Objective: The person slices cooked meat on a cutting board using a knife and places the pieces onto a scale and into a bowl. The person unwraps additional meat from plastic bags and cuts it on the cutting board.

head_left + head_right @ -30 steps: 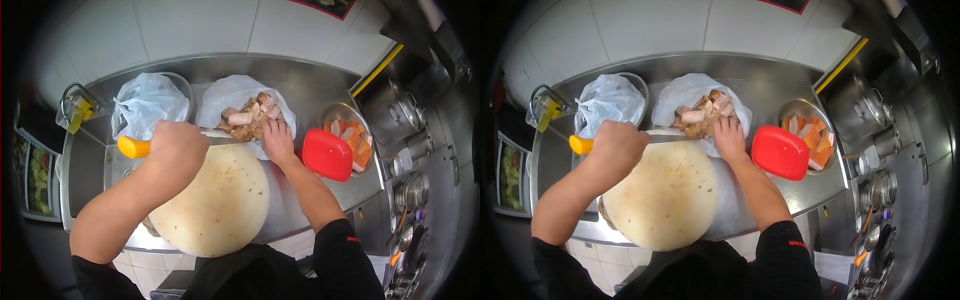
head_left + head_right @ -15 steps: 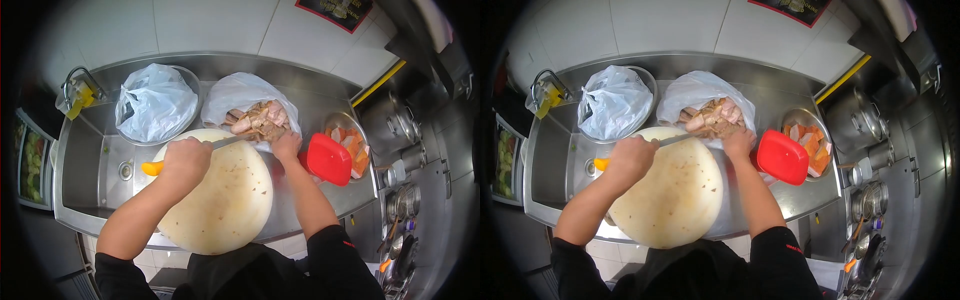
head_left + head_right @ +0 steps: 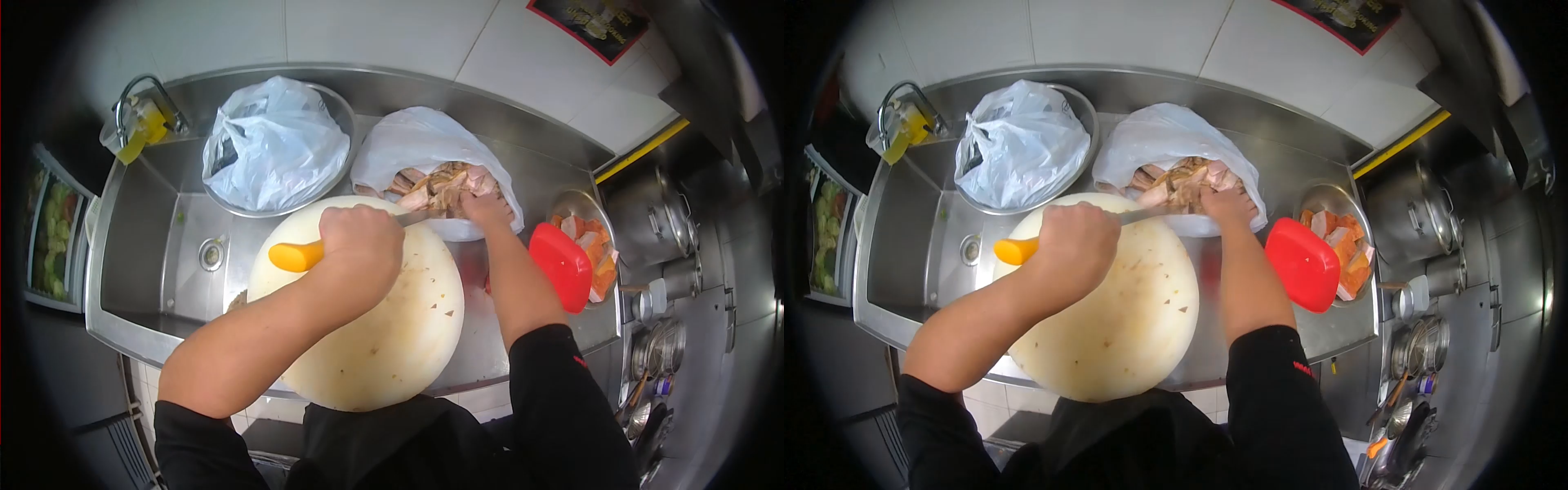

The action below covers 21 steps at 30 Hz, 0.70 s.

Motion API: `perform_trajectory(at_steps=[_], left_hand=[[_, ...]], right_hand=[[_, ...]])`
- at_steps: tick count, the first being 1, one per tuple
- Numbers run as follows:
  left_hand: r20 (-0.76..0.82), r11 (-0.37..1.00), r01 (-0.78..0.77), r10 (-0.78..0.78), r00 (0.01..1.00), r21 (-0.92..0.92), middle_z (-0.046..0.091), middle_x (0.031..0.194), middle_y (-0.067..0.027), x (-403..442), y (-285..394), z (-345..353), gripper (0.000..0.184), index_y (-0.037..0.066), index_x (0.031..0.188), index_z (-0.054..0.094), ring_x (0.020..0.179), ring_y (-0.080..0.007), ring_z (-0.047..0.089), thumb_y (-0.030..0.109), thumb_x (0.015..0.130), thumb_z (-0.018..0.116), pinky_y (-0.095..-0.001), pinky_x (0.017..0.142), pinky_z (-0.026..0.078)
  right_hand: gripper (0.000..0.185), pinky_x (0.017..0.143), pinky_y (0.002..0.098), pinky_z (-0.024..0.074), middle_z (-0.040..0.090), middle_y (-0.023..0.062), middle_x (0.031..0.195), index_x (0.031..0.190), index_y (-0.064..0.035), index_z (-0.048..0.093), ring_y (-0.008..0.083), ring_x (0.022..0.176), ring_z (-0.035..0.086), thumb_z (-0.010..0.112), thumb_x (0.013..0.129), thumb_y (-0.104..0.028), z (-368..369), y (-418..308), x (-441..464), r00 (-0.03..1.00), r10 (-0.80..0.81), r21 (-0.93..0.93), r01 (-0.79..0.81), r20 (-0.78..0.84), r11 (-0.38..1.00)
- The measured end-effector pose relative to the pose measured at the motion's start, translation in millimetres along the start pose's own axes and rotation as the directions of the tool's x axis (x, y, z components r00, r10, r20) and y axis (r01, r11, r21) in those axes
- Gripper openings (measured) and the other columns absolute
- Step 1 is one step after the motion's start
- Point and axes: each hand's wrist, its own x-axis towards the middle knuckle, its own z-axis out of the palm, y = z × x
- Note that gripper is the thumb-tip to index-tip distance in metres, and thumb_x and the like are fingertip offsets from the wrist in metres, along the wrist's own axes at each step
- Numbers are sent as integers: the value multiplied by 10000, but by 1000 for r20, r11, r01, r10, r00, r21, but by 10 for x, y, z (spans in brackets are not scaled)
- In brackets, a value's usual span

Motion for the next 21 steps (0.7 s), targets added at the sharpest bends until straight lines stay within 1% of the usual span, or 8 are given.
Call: perform_trajectory(at_steps=[1, 2, 5, 8, 12, 18, 20, 21], left_hand=[[23, 1000, 3, -4, 1000, 18, 740, 895, -62, -3, 16, -33, 134, 146, 886, 760, 862, -216, 735, 141, 886, 626, -379, 677, 521], [42, 999, 4, -5, 999, 35, 742, 896, -55, -5, 30, -76, 132, 154, 887, 766, 868, -210, 733, 142, 880, 635, -376, 676, 514], [98, 998, 17, -22, 995, 54, 749, 926, -36, 60, 91, -126, 136, 165, 928, 782, 892, -198, 729, 143, 862, 666, -371, 688, 499], [111, 999, 32, -36, 993, 43, 754, 967, -26, 139, 110, -110, 160, 164, 972, 790, 928, -196, 726, 145, 852, 686, -367, 713, 496], [81, 999, -28, 29, 996, -17, 754, 1003, -37, 208, -44, 31, 168, 159, 983, 792, 972, -209, 722, 141, 869, 669, -376, 740, 504], [59, 991, -119, 124, 991, -68, 758, 964, -105, 206, -321, -17, 202, 91, 984, 782, 938, -287, 744, 111, 903, 599, -419, 746, 582], [-1, 990, -128, 128, 992, -56, 753, 955, -132, 220, -415, 3, 208, 82, 984, 780, 926, -307, 744, 105, 903, 589, -417, 754, 592], [-24, 989, -138, 137, 990, -50, 751, 951, -146, 220, -432, 6, 211, 77, 985, 778, 920, -317, 744, 102, 904, 585, -416, 758, 597]], right_hand=[[1063, 1234, 489, 177, 284, 268, 1620, 1526, 46, 376, 409, 1521, 227, 577, 778, -682, -77, -10, -12, 999, -1, 22, 0, 49, 1000], [1064, 1209, 471, 271, 358, 269, 1586, 1516, 15, 421, 405, 1489, 325, 629, 744, -687, -133, -6, -11, 999, 9, 62, -11, 31, 998], [923, 1106, 430, 412, 538, 231, 1455, 1466, -17, 507, 356, 1338, 528, 714, 762, -577, -50, 131, 420, 975, -200, 118, 189, 95, 975], [718, 957, 375, 503, 658, 145, 1306, 1361, -33, 598, 236, 1169, 635, 810, 773, -387, -118, 180, 542, 847, -362, 444, 172, 389, 880], [544, 856, 380, 530, 720, 101, 1154, 1269, -118, 656, 226, 979, 693, 827, 796, -326, -99, 288, 599, 869, -88, 492, -189, 487, 850], [472, 800, 400, 544, 722, 88, 1111, 1215, -133, 679, 222, 985, 693, 814, 810, -334, -133, 338, 363, 868, -22, 635, -346, 496, 691], [444, 832, 425, 557, 704, 93, 1137, 1233, -119, 660, 235, 1011, 685, 772, 856, -324, -412, 136, 22, 864, 113, 550, -408, 491, 728], [431, 846, 435, 560, 697, 95, 1149, 1239, -113, 653, 241, 1021, 681, 754, 874, -316, -381, 176, -39, 869, 149, 593, -438, 473, 676]])
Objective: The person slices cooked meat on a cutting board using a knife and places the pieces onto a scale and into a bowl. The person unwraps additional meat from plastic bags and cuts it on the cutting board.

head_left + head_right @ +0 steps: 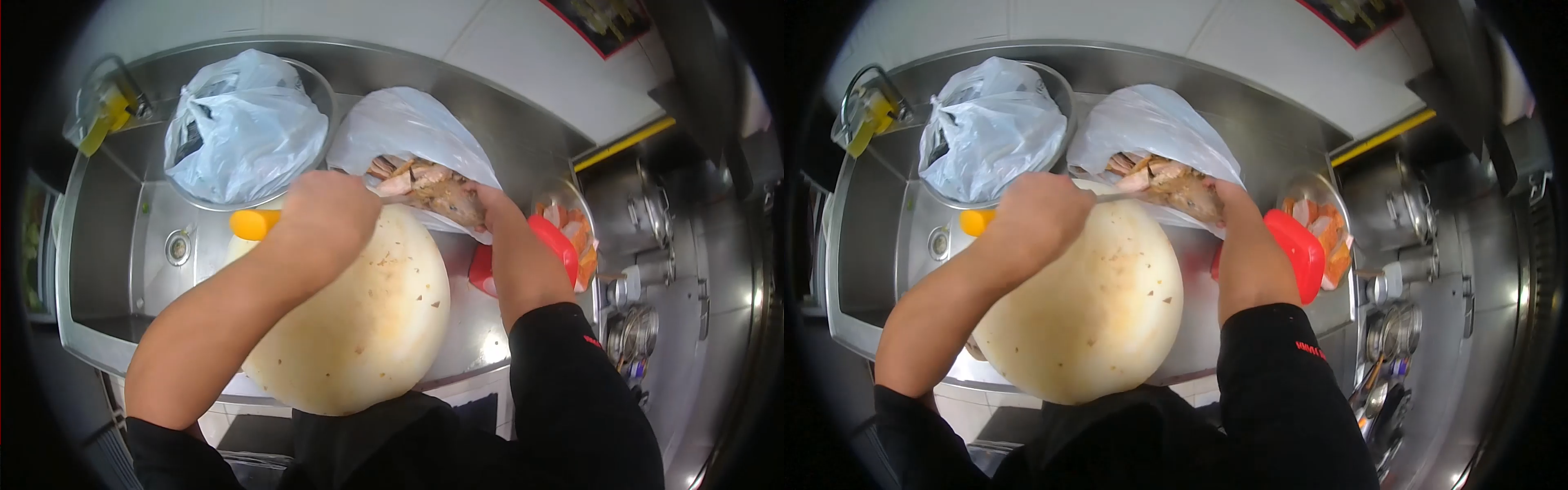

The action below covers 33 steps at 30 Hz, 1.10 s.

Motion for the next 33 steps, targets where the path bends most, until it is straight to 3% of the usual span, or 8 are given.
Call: perform_trajectory(at_steps=[3, 7, 10, 13, 16, 19, 27, 33], left_hand=[[62, 999, -25, 23, 998, 32, 745, 955, -155, 33, -17, -74, 207, 90, 978, 771, 913, -334, 737, 102, 905, 577, -442, 768, 591], [22, 999, -12, 11, 1000, 46, 739, 943, -152, 49, -103, -33, 204, 104, 1010, 747, 900, -349, 728, 110, 909, 570, -454, 779, 583], [-16, 999, 18, -17, 1000, 39, 729, 926, -162, -11, -175, -27, 201, 111, 1033, 727, 893, -362, 718, 128, 904, 574, -460, 780, 575], [-73, 997, 53, -49, 996, 61, 714, 876, -184, -69, -320, -51, 167, 112, 1008, 709, 868, -378, 706, 157, 887, 603, -474, 761, 567], [-80, 977, 9, 8, 997, 211, 709, 834, -172, -107, -383, -376, 142, 121, 988, 707, 839, -378, 707, 157, 878, 624, -480, 735, 569], [-125, 939, 50, -7, 992, 340, 698, 794, -148, -194, -397, -589, 120, 136, 978, 714, 802, -360, 706, 175, 878, 660, -472, 704, 573], [-300, 854, 71, 102, 949, 516, 710, 796, -114, -408, -115, -1263, 96, 135, 930, 733, 796, -323, 713, 152, 836, 744, -439, 706, 591], [-290, 700, 99, 160, 943, 707, 708, 787, -119, -456, 283, -1772, 134, 114, 945, 747, 777, -303, 716, 54, 826, 737, -406, 687, 581]], right_hand=[[392, 887, 461, 563, 678, 99, 1183, 1253, -98, 634, 255, 1049, 672, 705, 918, -289, 19, 331, 369, 991, -56, 399, 99, -117, 912], [323, 984, 522, 540, 632, 100, 1278, 1296, -58, 583, 293, 1117, 651, 581, 1003, -195, 213, 510, 742, 949, -153, 814, 314, -274, 489], [386, 949, 493, 550, 604, 131, 1313, 1321, -95, 583, 298, 1126, 649, 624, 984, -278, 258, 514, 760, 956, -231, 874, 263, -180, 409], [327, 963, 574, 529, 595, 142, 1318, 1319, -82, 545, 338, 1170, 632, 532, 1018, -210, 234, 408, 214, 997, -77, 897, 46, -14, 439], [275, 968, 550, 528, 612, 127, 1302, 1293, -159, 555, 317, 1200, 613, 472, 1034, -196, 237, 301, -314, 998, 0, 782, -50, 64, 621], [302, 995, 559, 520, 580, 137, 1334, 1329, -143, 518, 338, 1216, 599, 449, 1038, -183, 354, 476, -309, 985, -49, 780, -99, 164, 618], [363, 1051, 534, 497, 517, 164, 1405, 1388, -88, 470, 368, 1285, 528, 439, 1063, -246, 504, 541, -879, 938, -184, 923, -229, 295, 309], [401, 1058, 531, 496, 500, 173, 1428, 1404, -64, 453, 371, 1297, 513, 458, 1038, -228, 721, 514, -821, 848, -361, 921, -369, 388, 125]])
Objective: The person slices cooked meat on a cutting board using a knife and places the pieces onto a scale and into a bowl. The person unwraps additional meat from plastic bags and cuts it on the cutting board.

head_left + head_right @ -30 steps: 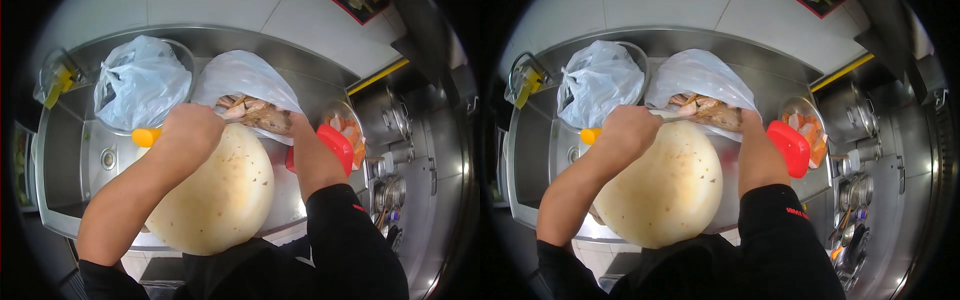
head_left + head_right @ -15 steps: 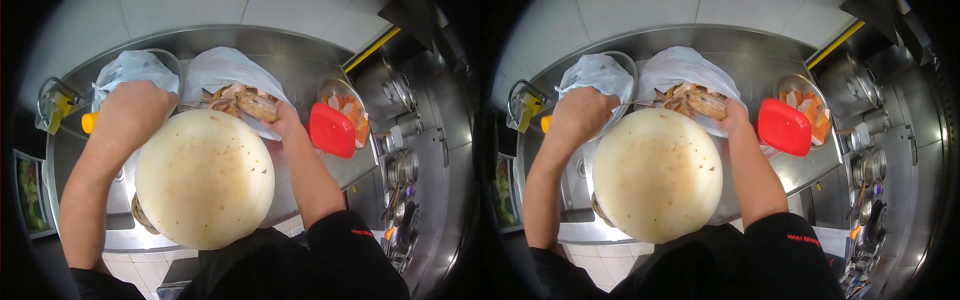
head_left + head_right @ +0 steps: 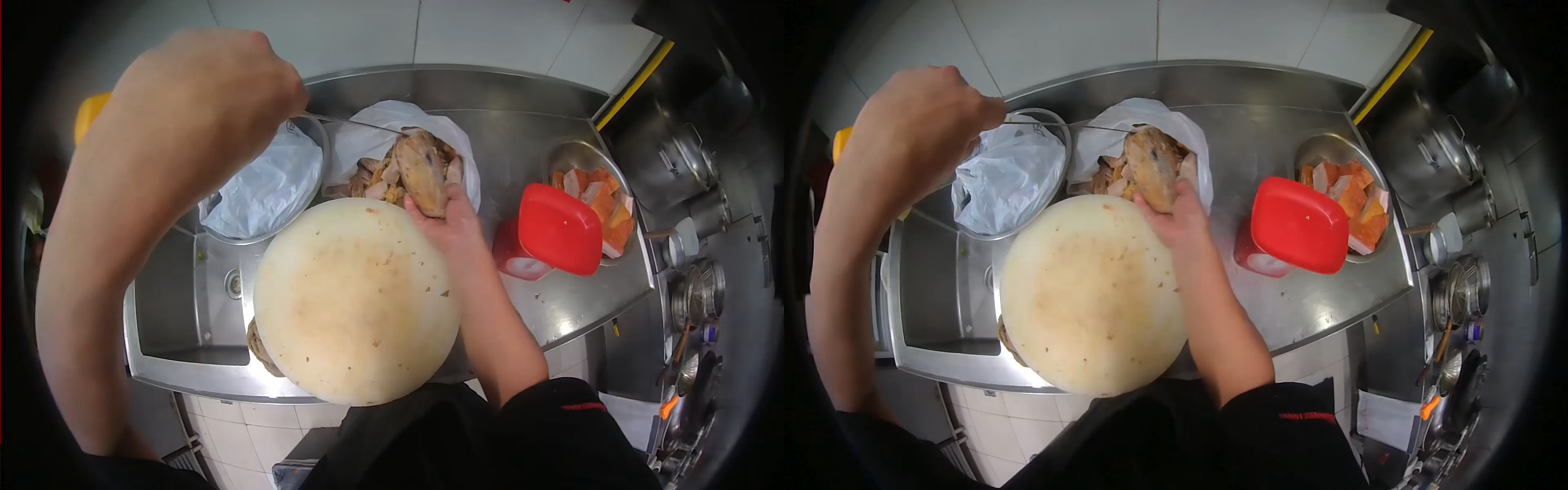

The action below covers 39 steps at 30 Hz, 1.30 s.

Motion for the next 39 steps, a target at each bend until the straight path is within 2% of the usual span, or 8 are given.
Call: perform_trajectory(at_steps=[16, 20, 23, 30, 33, 36, 37, 39], left_hand=[[186, 961, 50, -104, 977, 274, 703, 757, -98, -325, 323, -874, 135, 99, 972, 742, 677, -181, 704, 110, 845, 788, -299, 612, 554], [203, 956, 53, -115, 972, 288, 664, 728, -101, -514, 308, -996, 125, 95, 991, 726, 625, -190, 659, 103, 869, 750, -327, 578, 521], [204, 964, 65, -120, 972, 259, 644, 722, -105, -727, 365, -1055, 132, 89, 1006, 716, 625, -218, 656, 86, 875, 708, -356, 581, 517], [180, 976, 141, -171, 969, 166, 575, 693, -131, -1034, 335, -1073, 58, 72, 898, 659, 617, -293, 627, 63, 843, 672, -414, 567, 480], [226, 972, 192, -220, 949, 138, 566, 680, -119, -1362, 201, -1120, 100, 88, 893, 659, 602, -295, 608, 66, 805, 701, -421, 548, 451], [243, 959, 279, -283, 928, 54, 581, 655, -84, -1956, 17, -1161, 161, 99, 884, 697, 562, -231, 584, 41, 750, 765, -383, 526, 445], [258, 952, 306, -300, 918, 18, 599, 662, -84, -2107, 14, -1169, 188, 95, 893, 704, 563, -224, 591, 23, 731, 768, -373, 525, 454], [275, 936, 347, -318, 907, -65, 619, 669, -93, -2371, 18, -1174, 257, 83, 918, 716, 565, -226, 604, -8, 684, 772, -369, 522, 464]], right_hand=[[396, 990, 532, 524, 498, 153, 1376, 1354, -68, 428, 352, 1231, 533, 506, 970, -127, 207, 440, -216, 969, 193, 86, -208, 153, 974], [388, 962, 512, 530, 525, 145, 1339, 1314, -51, 471, 340, 1206, 545, 540, 940, -127, 24, 461, -135, 917, 247, 54, -277, 315, 959], [389, 943, 496, 529, 545, 141, 1319, 1290, -54, 496, 332, 1200, 549, 572, 918, -137, -288, 273, 262, 788, 380, -121, -370, 484, 921], [435, 891, 470, 550, 583, 130, 1280, 1320, -79, 489, 302, 1136, 600, 573, 898, -140, -201, 485, -49, 867, 338, -156, -301, 366, 941], [448, 857, 491, 559, 568, 125, 1281, 1335, -138, 468, 313, 1129, 597, 564, 897, -127, -269, 546, -275, 861, 334, -331, -209, 383, 920], [722, 816, 509, 571, 555, 106, 1260, 1529, -265, 290, 299, 1100, 603, 581, 883, -127, -371, 429, -663, 834, 431, -579, -173, 344, 797], [791, 810, 515, 572, 552, 103, 1254, 1569, -291, 241, 298, 1095, 604, 589, 878, -130, -400, 393, -757, 830, 459, -660, -155, 317, 735], [871, 865, 522, 557, 561, 134, 1338, 1618, -191, 192, 305, 1137, 603, 636, 868, -173, -368, 293, -959, 856, 447, -890, 33, 260, 455]])
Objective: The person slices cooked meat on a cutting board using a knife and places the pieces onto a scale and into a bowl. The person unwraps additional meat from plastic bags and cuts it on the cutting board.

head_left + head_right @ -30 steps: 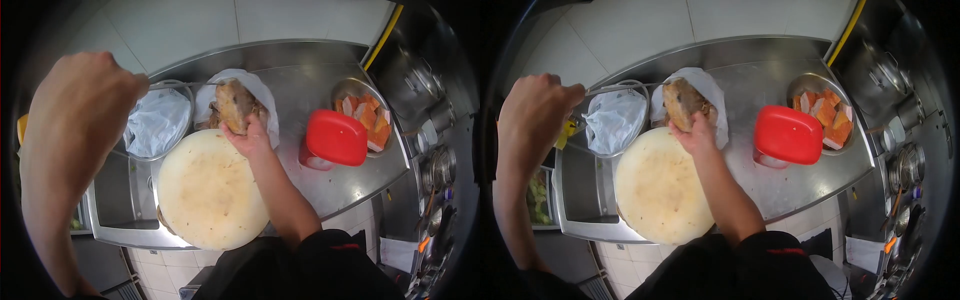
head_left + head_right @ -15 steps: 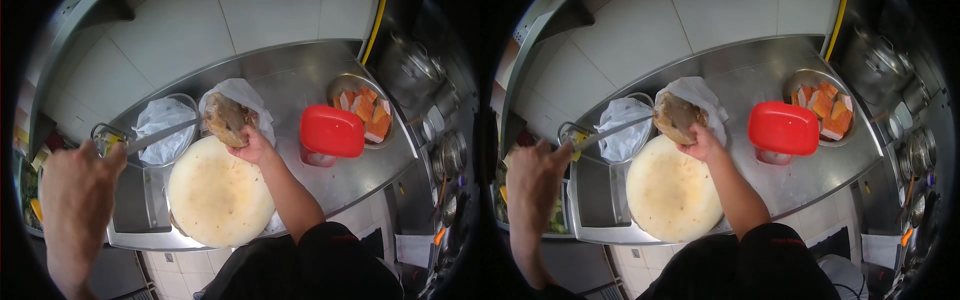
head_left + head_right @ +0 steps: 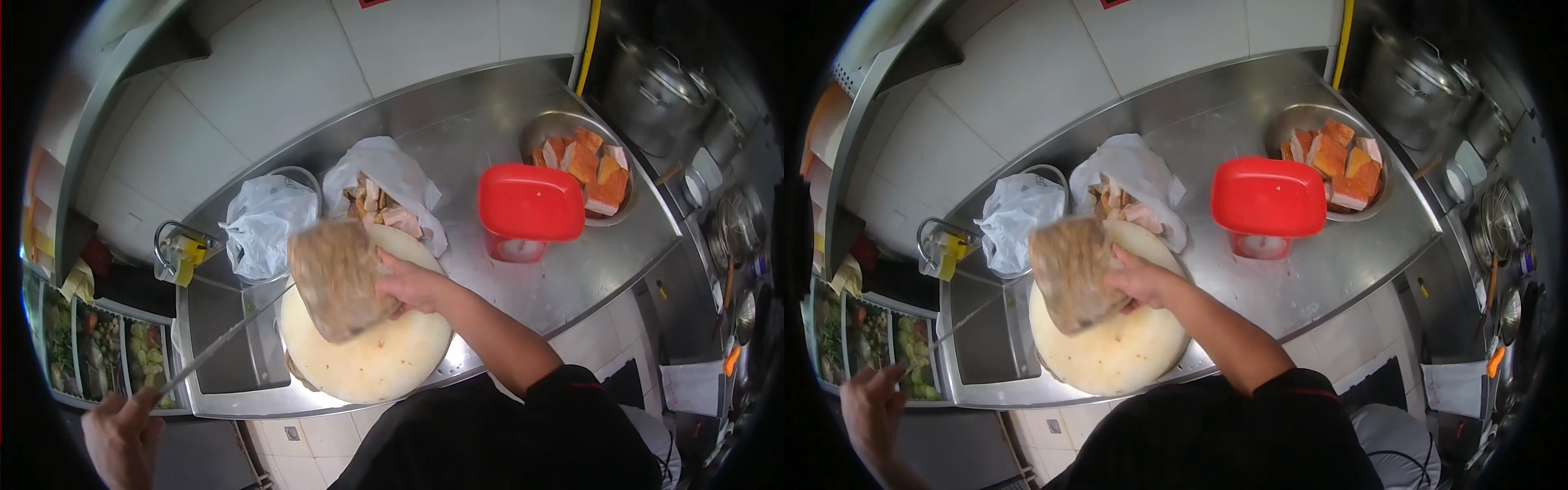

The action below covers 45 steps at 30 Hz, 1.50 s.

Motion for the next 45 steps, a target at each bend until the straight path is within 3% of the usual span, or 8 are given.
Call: perform_trajectory(at_steps=[3, 9, 13, 20, 25, 36, 38, 45], left_hand=[[55, 962, 82, -70, 996, -260, 629, 681, -131, -247, -102, 291, 389, 64, 979, 745, 594, -272, 639, -39, 605, 752, -398, 541, 477], [272, 693, 295, -147, 951, -658, 650, 698, -175, -690, -68, 1281, 341, -24, 992, 719, 613, -260, 646, -5, 658, 782, -360, 603, 504], [510, 399, 554, -221, 831, -730, 685, 691, -95, -1047, 245, 1804, 335, -23, 1093, 741, 627, -143, 649, -10, 763, 798, -301, 613, 528], [714, 102, 732, -161, 681, -674, 599, 646, 7, -1203, 846, 2392, 294, -21, 1132, 724, 562, -77, 551, 84, 864, 783, -262, 526, 458], [693, 60, 708, -163, 702, -703, 597, 655, -6, -1049, 957, 2480, 286, -24, 1121, 721, 559, -87, 550, 96, 869, 781, -272, 524, 464], [624, 7, 636, -184, 759, -772, 607, 666, -17, -1012, 980, 2666, 353, 1, 1225, 692, 575, -97, 582, 140, 905, 747, -281, 563, 493], [595, 35, 613, -202, 778, -790, 612, 655, -40, -1015, 963, 2623, 343, 7, 1231, 682, 571, -118, 597, 150, 922, 730, -298, 568, 495], [493, 189, 531, -213, 844, -826, 665, 745, -194, -854, 1044, 2486, 314, 13, 1207, 669, 690, -340, 678, 159, 931, 705, -395, 658, 529]], right_hand=[[834, 890, 434, 552, 558, 235, 1414, 1542, 35, 307, 311, 1113, 656, 687, 869, -278, 71, 29, -89, 960, -240, -748, 55, -141, 661], [873, 993, 391, 500, 612, 326, 1272, 1472, 65, 395, 369, 1140, 647, 746, 838, -421, -187, -280, -153, 905, -259, -687, -49, -338, 725], [688, 939, 425, 539, 643, 304, 1189, 1309, 108, 529, 373, 1084, 666, 706, 897, -414, -704, 141, 409, 253, -753, -782, -356, -608, 512], [460, 1005, 545, 511, 595, 211, 1306, 1358, 74, 473, 386, 1233, 592, 439, 1034, -252, -1302, -18, 947, 846, 4, 46, 24, -533, 999], [372, 1052, 630, 466, 569, 203, 1310, 1328, -5, 502, 385, 1211, 578, 349, 1042, -187, -1252, -609, 889, 849, -139, 730, 512, -509, 452], [437, 1052, 488, 461, 586, 154, 1172, 1331, 13, 496, 327, 1128, 567, 620, 971, -202, -778, 140, 23, 787, -153, 460, 493, -598, 739], [537, 1063, 452, 442, 558, 170, 1250, 1358, 25, 497, 335, 1193, 534, 690, 918, -214, -524, 440, -101, 549, -322, -143, 343, -771, 928], [615, 1031, 451, 448, 557, 261, 1302, 1325, 35, 567, 404, 1220, 533, 765, 802, -220, 305, 99, -440, 688, -725, -970, 158, -24, 182]])
